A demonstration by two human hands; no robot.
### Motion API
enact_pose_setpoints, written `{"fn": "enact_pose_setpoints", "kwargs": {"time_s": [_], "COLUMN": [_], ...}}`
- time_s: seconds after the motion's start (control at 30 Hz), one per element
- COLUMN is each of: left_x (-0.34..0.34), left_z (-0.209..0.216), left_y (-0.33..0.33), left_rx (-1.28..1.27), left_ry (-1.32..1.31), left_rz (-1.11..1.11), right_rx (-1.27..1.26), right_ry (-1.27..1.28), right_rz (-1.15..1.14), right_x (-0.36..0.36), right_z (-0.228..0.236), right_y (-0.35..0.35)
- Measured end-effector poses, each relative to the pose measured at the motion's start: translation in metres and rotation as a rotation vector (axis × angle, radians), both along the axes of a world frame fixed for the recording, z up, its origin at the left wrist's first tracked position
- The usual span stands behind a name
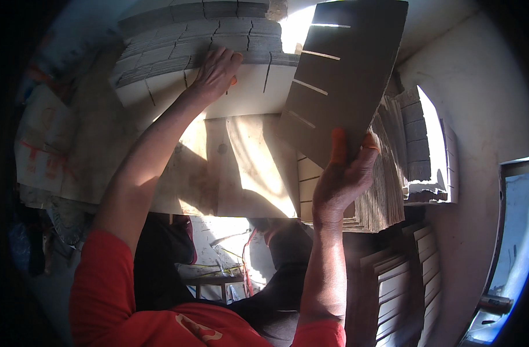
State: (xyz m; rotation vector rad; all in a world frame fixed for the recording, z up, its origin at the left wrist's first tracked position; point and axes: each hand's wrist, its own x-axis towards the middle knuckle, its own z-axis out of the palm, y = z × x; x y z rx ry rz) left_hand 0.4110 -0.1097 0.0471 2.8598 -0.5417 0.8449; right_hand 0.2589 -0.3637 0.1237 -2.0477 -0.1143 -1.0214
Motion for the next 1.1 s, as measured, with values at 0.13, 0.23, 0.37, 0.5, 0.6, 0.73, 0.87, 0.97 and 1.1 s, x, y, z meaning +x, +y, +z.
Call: {"fn": "enact_pose_setpoints", "kwargs": {"time_s": [0.13,0.23,0.37,0.5,0.6,0.73,0.87,0.97,1.1], "left_x": [0.007,-0.003,-0.018,-0.027,-0.04,-0.064,-0.08,-0.088,-0.098], "left_z": [-0.005,-0.001,0.006,-0.008,-0.011,-0.004,0.004,0.01,0.017], "left_y": [0.003,0.001,-0.003,-0.004,-0.008,-0.022,-0.033,-0.041,-0.046], "left_rx": [-0.022,-0.094,-0.112,-0.116,-0.095,-0.035,0.005,0.012,-0.028], "left_ry": [-0.09,-0.215,-0.091,0.07,0.032,-0.044,-0.063,0.037,0.15], "left_rz": [-0.072,-0.183,-0.182,-0.263,-0.338,-0.375,-0.392,-0.361,-0.372], "right_rx": [-0.011,-0.091,-0.077,-0.165,-0.17,-0.221,-0.213,-0.292,-0.288], "right_ry": [-0.026,-0.029,-0.053,-0.075,-0.05,-0.084,-0.044,-0.045,0.003], "right_rz": [-0.028,-0.06,0.007,-0.006,0.063,0.057,0.093,0.048,0.078], "right_x": [0.003,-0.001,-0.005,-0.008,-0.009,-0.01,-0.014,-0.013,-0.016], "right_z": [-0.005,-0.004,-0.005,-0.004,-0.003,-0.01,-0.007,-0.017,-0.018], "right_y": [-0.001,0.002,0.003,0.011,0.014,0.012,0.013,0.007,0.012]}}
